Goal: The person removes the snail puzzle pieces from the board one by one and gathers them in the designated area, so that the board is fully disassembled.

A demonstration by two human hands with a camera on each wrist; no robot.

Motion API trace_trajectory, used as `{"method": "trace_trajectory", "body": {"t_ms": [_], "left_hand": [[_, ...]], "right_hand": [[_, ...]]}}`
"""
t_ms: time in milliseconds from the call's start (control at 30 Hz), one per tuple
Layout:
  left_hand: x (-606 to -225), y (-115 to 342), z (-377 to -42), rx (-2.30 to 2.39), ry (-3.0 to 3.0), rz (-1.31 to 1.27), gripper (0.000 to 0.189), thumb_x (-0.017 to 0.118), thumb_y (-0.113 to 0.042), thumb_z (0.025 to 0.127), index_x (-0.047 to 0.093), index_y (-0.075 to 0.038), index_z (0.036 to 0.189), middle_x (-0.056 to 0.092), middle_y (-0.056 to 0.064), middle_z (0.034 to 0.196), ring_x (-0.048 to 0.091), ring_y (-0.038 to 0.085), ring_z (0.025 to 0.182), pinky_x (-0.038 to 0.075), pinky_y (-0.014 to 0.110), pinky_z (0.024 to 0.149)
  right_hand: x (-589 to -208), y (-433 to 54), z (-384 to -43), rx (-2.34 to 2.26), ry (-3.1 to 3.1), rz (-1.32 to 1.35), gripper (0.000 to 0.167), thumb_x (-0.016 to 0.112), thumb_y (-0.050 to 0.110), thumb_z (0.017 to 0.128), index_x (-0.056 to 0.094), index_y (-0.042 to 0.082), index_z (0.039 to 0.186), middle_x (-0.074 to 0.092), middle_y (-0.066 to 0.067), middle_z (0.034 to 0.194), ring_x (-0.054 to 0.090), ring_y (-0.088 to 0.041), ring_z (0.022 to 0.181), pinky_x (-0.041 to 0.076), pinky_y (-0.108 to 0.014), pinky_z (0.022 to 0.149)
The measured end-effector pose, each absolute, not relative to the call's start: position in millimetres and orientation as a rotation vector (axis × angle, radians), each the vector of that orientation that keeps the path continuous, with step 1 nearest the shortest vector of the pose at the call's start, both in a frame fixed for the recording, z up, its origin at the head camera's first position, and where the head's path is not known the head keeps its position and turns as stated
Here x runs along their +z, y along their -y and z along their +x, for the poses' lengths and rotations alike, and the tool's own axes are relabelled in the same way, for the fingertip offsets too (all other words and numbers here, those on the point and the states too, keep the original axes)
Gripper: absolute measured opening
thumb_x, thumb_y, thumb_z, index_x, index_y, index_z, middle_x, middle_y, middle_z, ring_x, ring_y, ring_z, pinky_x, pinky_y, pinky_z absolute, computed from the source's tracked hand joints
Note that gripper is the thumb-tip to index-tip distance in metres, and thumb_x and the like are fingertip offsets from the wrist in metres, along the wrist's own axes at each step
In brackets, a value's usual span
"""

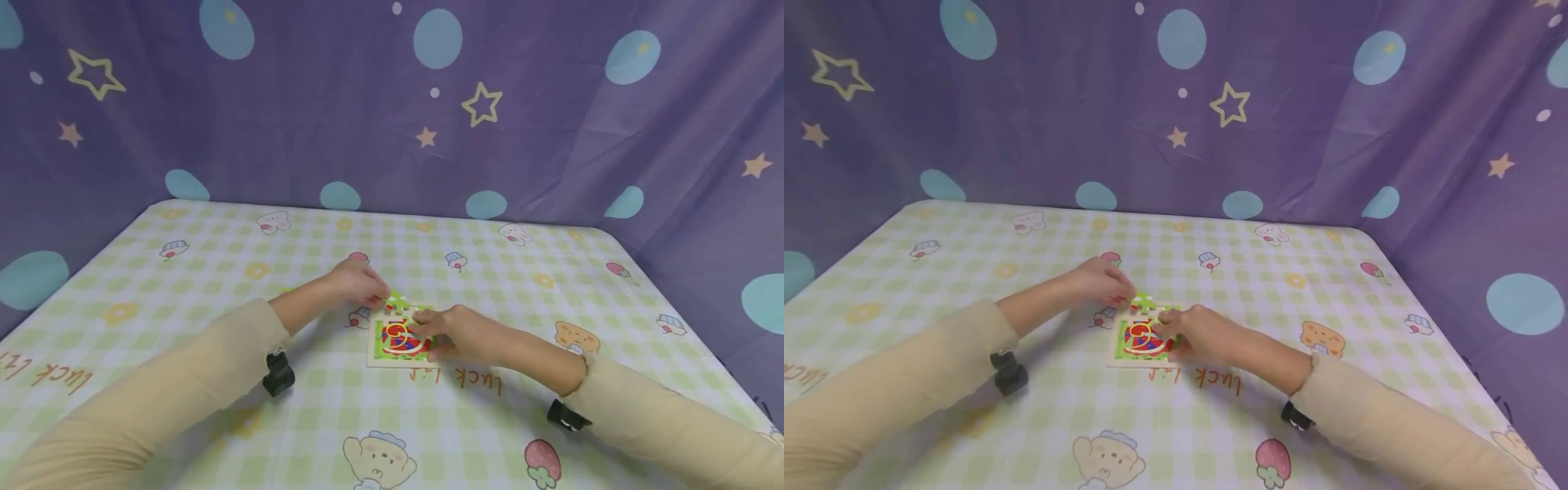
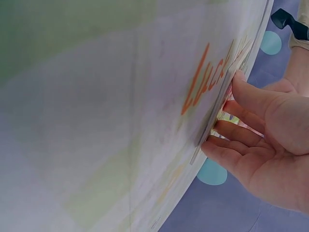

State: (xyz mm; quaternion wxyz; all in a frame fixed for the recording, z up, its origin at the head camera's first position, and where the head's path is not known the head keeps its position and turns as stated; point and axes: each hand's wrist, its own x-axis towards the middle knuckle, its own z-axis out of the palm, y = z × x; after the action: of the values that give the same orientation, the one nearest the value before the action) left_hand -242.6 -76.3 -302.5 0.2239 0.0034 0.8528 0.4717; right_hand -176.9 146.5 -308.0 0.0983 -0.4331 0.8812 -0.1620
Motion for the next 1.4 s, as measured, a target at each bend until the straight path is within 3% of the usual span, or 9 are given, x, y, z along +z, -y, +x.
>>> {"method": "trace_trajectory", "body": {"t_ms": [300,700,1000,1400], "left_hand": [[-299.9,109.0,-246.3,1.386,-2.272,-0.015,0.027,0.065,-0.005,0.089,0.064,0.009,0.112,0.067,0.000,0.077,0.062,0.005,0.066,0.057,0.019,0.071],[-304.7,153.4,-252.9,1.292,-2.337,-0.098,0.029,0.066,-0.010,0.090,0.063,0.006,0.113,0.068,-0.001,0.081,0.064,0.005,0.068,0.056,0.018,0.071],[-296.2,172.2,-245.3,1.113,-2.482,-0.077,0.023,0.070,-0.013,0.087,0.067,0.004,0.103,0.070,-0.001,0.077,0.065,0.004,0.064,0.056,0.019,0.067],[-295.1,184.1,-239.0,0.830,-2.739,0.119,0.017,0.071,-0.017,0.086,0.074,-0.002,0.093,0.072,0.000,0.067,0.063,0.007,0.059,0.047,0.021,0.061]], "right_hand": [[-308.2,-146.9,-176.8,-0.487,-2.602,-1.284,0.047,0.072,0.014,0.085,0.060,0.004,0.129,0.053,-0.018,0.139,0.050,-0.031,0.131,0.055,-0.032,0.090],[-307.5,-146.4,-177.2,-0.472,-2.604,-1.267,0.048,0.072,0.015,0.085,0.059,0.005,0.130,0.054,-0.016,0.139,0.048,-0.030,0.133,0.052,-0.036,0.096],[-306.8,-146.6,-177.0,-0.468,-2.598,-1.256,0.049,0.072,0.016,0.085,0.058,0.005,0.131,0.052,-0.016,0.140,0.046,-0.031,0.135,0.049,-0.039,0.101],[-307.1,-146.2,-176.8,-0.455,-2.602,-1.234,0.049,0.071,0.017,0.085,0.059,0.007,0.131,0.053,-0.015,0.140,0.046,-0.030,0.135,0.049,-0.039,0.101]]}}
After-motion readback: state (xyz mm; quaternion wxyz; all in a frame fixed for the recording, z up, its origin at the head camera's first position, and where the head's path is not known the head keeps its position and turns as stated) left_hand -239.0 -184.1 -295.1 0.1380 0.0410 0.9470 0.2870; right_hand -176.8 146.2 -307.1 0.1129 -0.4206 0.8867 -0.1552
